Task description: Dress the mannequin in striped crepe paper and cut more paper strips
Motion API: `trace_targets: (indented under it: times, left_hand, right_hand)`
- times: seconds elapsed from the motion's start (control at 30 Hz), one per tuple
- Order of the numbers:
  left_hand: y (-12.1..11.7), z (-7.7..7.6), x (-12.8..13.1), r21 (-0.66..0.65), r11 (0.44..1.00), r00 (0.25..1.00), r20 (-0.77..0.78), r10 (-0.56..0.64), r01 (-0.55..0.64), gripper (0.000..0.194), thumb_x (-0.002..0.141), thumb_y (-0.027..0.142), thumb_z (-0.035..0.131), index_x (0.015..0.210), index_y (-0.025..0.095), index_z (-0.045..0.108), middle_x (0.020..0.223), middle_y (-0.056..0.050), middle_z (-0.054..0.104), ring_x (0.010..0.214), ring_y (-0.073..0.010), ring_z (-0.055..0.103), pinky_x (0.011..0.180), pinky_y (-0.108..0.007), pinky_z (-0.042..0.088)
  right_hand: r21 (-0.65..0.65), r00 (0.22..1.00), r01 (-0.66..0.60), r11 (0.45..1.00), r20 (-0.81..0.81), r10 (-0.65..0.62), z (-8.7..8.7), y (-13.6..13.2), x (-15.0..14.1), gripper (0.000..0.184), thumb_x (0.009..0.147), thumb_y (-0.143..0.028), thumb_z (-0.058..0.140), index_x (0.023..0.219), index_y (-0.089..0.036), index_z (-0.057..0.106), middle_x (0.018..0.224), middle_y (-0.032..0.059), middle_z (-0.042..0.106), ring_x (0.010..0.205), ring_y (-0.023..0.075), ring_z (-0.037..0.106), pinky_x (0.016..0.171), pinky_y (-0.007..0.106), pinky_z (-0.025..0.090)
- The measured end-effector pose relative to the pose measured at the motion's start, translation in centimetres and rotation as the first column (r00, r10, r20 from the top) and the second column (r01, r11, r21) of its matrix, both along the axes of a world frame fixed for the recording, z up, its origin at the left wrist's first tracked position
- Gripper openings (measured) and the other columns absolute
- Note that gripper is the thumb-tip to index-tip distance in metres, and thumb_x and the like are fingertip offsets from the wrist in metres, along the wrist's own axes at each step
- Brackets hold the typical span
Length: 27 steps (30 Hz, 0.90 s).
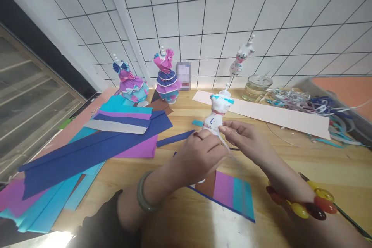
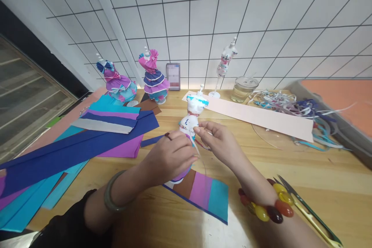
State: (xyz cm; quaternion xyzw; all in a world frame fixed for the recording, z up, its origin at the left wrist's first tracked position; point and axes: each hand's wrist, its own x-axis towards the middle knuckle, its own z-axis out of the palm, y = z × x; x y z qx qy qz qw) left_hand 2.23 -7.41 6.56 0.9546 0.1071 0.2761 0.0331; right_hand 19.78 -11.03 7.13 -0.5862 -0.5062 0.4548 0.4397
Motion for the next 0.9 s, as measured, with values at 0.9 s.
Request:
trace_targets:
  times: [0.9]
  left_hand:
    - [2.1, 0.7, -0.1, -0.956, 0.195, 0.883, 0.278, 0.378, 0.217, 0.032, 0.074, 0.022, 0.066, 0.103, 0.012, 0.056, 0.101, -0.01, 0.067, 0.089, -0.015, 0.062, 0.077, -0.023, 0.048]
  right_hand:
    - [-0.048, 0.99, -0.126, 0.991, 0.054, 0.128, 2.3, -1.1, -0.9, 0.034, 0.086, -0.045, 0.048, 0.082, -0.018, 0.068, 0.048, -0.0037, 0.049, 0.043, 0.0072, 0.032, 0.043, 0.024, 0.026]
